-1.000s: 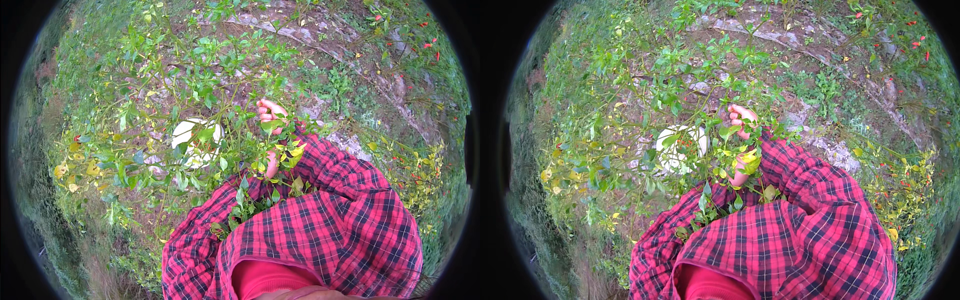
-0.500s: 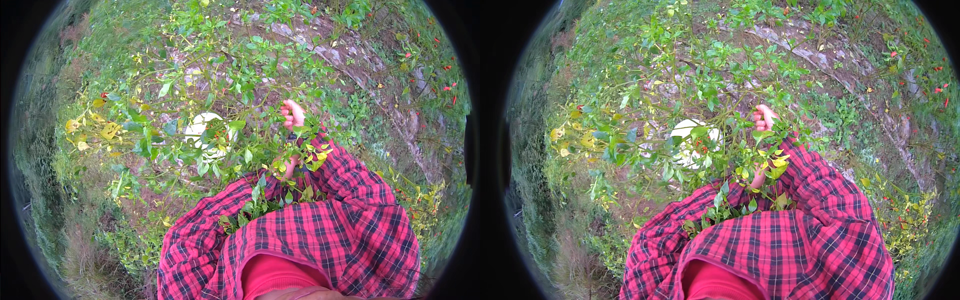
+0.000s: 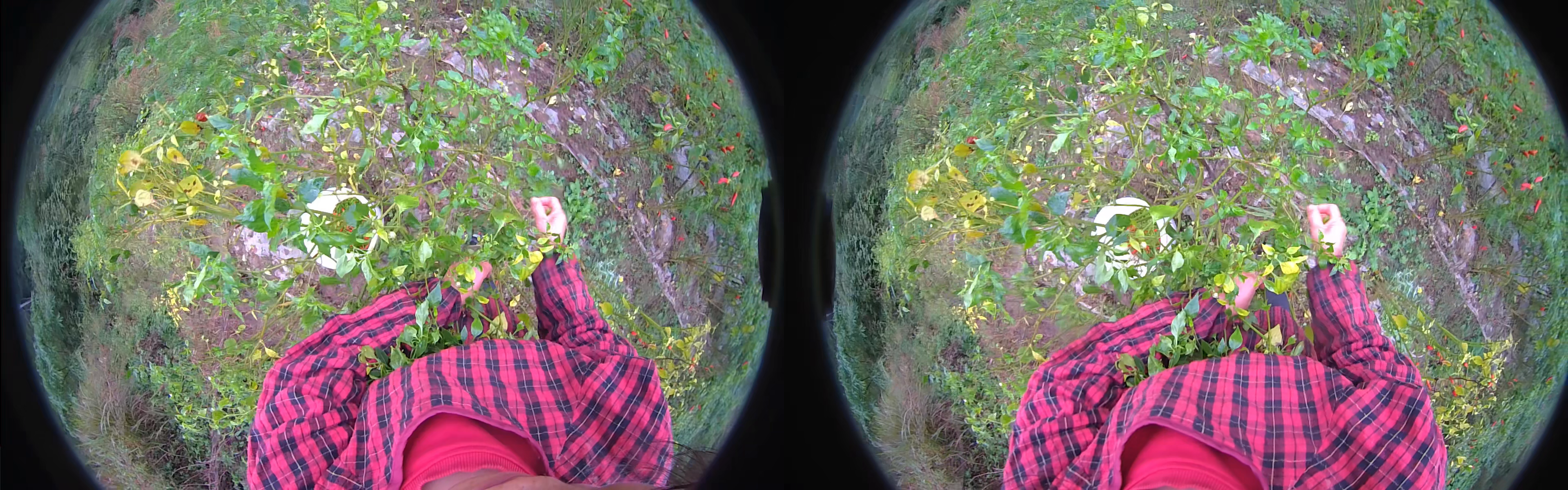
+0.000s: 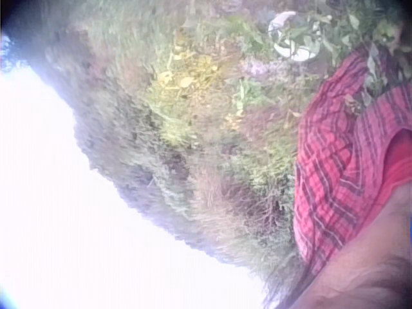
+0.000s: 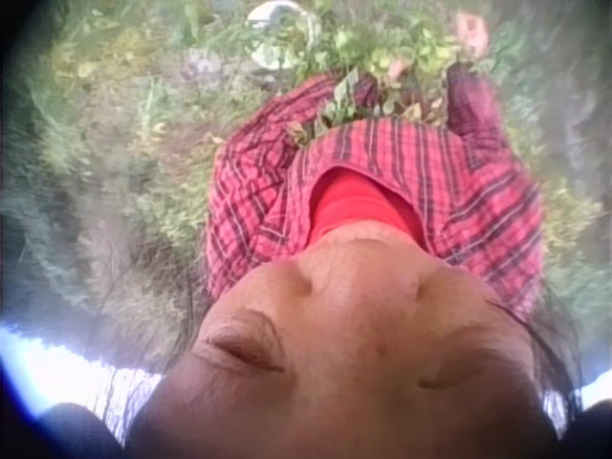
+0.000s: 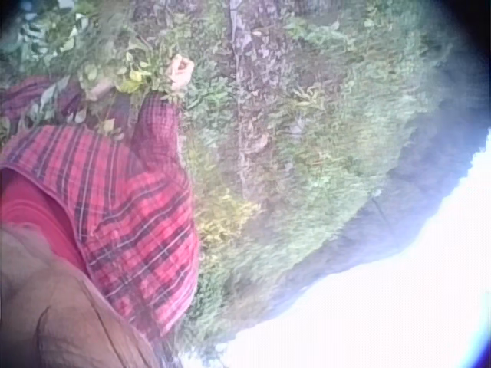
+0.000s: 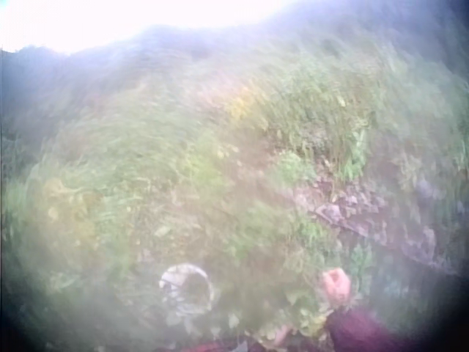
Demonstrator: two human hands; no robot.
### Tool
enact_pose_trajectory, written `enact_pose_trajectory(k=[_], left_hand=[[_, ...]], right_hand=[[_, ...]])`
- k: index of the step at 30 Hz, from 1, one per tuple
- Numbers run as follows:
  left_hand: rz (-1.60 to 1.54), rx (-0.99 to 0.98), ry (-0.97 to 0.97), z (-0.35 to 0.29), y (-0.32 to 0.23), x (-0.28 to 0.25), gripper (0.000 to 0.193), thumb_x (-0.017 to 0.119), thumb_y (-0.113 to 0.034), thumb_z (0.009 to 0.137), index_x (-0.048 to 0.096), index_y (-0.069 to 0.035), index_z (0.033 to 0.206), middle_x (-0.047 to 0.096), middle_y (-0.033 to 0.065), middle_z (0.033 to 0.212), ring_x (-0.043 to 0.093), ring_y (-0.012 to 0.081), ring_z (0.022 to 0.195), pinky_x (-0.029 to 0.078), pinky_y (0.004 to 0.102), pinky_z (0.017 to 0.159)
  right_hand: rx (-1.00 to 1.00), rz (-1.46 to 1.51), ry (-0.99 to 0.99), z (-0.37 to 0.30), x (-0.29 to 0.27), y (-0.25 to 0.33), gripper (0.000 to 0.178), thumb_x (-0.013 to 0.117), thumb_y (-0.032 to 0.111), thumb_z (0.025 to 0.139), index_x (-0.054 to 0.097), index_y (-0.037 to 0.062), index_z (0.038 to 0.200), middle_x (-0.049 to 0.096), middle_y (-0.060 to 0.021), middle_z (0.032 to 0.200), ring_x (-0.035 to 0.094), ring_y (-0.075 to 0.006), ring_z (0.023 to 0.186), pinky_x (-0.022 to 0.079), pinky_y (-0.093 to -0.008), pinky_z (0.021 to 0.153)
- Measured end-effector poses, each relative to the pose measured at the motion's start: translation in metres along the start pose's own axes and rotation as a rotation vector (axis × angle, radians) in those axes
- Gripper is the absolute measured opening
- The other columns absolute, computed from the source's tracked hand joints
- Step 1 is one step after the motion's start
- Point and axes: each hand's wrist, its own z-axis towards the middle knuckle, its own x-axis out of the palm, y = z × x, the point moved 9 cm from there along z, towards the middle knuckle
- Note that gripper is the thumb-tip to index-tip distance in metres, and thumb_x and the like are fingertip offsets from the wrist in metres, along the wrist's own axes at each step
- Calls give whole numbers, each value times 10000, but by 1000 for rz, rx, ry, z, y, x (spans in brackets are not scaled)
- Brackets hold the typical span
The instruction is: The person picks small red chilies from a bush by hand and places them into a white bowl on the ground. They move between several nearby plants, selecting and collecting chilies throughout the clip.
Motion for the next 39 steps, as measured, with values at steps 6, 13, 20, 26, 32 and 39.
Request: enact_pose_trajectory(k=[6, 13, 20, 26, 32, 39], left_hand=[[28, 2, 2, -2, 5, -1, 156, 436, -133, 817, 553, -102, 915, 560, 70, 759, 530, 194, 751, 414, 339, 657], [66, 7, 11, 0, 14, -3, 164, 433, -133, 816, 550, -105, 927, 560, 73, 767, 530, 198, 760, 415, 343, 664], [102, 10, 30, 0, 13, -3, 172, 430, -134, 815, 546, -108, 940, 560, 76, 774, 530, 202, 768, 416, 348, 670], [116, 7, 45, 6, 16, -3, 180, 428, -134, 814, 543, -110, 950, 561, 78, 781, 531, 206, 776, 417, 351, 676], [138, 9, 68, 7, 15, -1, 188, 425, -135, 813, 540, -113, 961, 561, 81, 788, 531, 209, 783, 418, 355, 682], [146, 17, 74, 10, 12, 1, 198, 423, -135, 812, 536, -116, 973, 561, 84, 796, 531, 213, 792, 419, 360, 688]], right_hand=[[137, 780, 278, 14, -56, 130, 222, 413, 310, 889, 403, 132, 757, 393, 18, 662, 366, -60, 500, 266, -186, 379], [-87, 764, 818, -44, 13, 314, 254, 417, 205, 897, 465, 52, 1094, 414, 22, 615, 316, -28, 432, 247, -159, 354], [89, 608, 1104, -66, 167, 289, 182, 429, 147, 869, 545, 28, 944, 435, 35, 629, 398, -50, 494, 270, -172, 371], [-409, -28, 483, -13, 143, 238, 194, 537, 213, 804, 595, 37, 859, 578, -85, 653, 555, -174, 583, 438, -309, 566], [-592, -223, 332, -22, 139, 249, 225, 529, 221, 811, 575, 50, 948, 611, -162, 716, 603, -307, 666, 469, -368, 628], [-742, -454, 368, -43, 173, 270, 272, 546, 278, 804, 567, 46, 945, 612, -169, 722, 600, -330, 685, 476, -416, 621]])
